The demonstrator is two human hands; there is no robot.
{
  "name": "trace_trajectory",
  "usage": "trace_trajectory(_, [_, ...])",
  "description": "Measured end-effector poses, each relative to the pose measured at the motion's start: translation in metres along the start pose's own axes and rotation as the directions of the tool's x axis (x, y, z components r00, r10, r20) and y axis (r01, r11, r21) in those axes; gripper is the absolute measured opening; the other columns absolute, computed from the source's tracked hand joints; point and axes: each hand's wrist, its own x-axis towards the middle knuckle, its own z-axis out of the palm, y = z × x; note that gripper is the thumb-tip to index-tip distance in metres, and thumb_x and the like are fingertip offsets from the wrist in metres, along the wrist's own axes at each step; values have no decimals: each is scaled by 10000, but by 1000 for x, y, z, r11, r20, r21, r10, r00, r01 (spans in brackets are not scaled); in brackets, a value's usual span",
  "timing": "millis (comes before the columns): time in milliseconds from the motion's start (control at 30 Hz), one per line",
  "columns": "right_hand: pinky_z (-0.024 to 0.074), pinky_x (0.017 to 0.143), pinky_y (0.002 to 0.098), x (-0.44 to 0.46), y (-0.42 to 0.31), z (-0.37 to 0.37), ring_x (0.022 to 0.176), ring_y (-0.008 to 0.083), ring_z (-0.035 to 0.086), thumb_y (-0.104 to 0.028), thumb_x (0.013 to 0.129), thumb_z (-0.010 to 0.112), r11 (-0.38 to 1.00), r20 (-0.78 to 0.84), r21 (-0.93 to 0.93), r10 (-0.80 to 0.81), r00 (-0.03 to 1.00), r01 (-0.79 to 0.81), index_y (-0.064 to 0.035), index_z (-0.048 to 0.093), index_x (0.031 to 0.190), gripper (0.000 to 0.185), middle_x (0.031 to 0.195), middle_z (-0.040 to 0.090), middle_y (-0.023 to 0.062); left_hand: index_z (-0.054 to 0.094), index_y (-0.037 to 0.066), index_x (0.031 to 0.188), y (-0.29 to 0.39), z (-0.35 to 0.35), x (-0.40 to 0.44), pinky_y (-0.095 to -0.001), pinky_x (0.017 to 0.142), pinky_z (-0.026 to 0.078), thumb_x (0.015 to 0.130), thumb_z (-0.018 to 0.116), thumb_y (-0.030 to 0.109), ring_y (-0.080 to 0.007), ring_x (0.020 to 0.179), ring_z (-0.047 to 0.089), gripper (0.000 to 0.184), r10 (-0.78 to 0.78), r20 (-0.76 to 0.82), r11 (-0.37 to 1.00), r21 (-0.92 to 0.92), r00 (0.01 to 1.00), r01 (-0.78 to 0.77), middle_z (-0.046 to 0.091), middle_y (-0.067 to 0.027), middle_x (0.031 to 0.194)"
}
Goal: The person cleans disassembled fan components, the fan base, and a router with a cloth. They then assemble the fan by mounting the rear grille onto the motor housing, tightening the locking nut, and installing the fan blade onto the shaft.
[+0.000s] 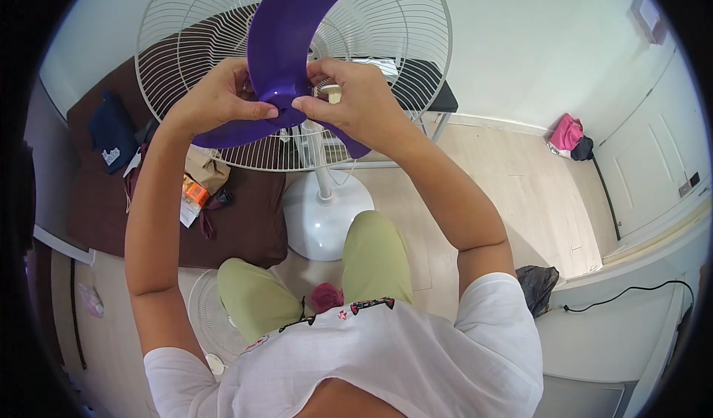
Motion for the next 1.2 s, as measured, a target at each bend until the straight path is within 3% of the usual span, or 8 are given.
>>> trace_trajectory(167, [485,736,247,2,-1,-1,784,131,623,-213,740,735,999,21,27,16,1000,-16,40,621,999,380,869,664,98,625,-23,1010,-4,1,0,-246,728,482,670,736,71,-100,741,598,370,2,-33,1000,-14,999,-2,656,-57,848])
trace_trajectory(233, [485,734,246,1,-2,-1,785,129,623,-214,742,735,1000,7,28,12,1000,-12,40,623,997,377,874,665,98,587,-20,1058,-5,-1,1,-260,805,490,681,751,53,-100,813,599,417,-34,-16,999,-34,999,33,646,-40,904])
trace_trajectory(333, [484,735,245,2,-5,-4,793,128,622,-219,747,729,1000,-13,-4,-9,1000,9,40,626,993,372,881,666,98,587,-16,1065,-7,-2,3,-256,812,486,678,755,61,-98,833,594,429,-31,-44,998,-54,999,29,644,-37,922])
trace_trajectory(433, [484,733,245,4,-2,-3,789,130,625,-229,751,725,995,15,73,66,998,-67,38,628,989,370,879,669,101,586,-11,1074,-4,-1,1,-256,818,482,678,755,57,-97,848,589,436,-34,-35,995,-96,999,30,642,-34,938])
trace_trajectory(600, [484,731,252,4,-4,0,777,145,631,-234,748,725,1000,-3,-7,-28,1000,27,34,631,992,374,860,673,102,602,-24,1079,-8,-3,-4,-265,783,479,683,728,71,-123,800,598,426,4,-7,997,-73,1000,-5,651,-70,893])
trace_trajectory(1200, [490,718,256,15,6,8,770,155,639,-209,743,702,997,-63,-68,-27,998,23,44,627,999,367,854,674,115,567,-12,1123,-19,-5,5,-278,814,471,731,690,86,-128,864,579,422,70,-73,998,1,995,-70,627,-68,944])
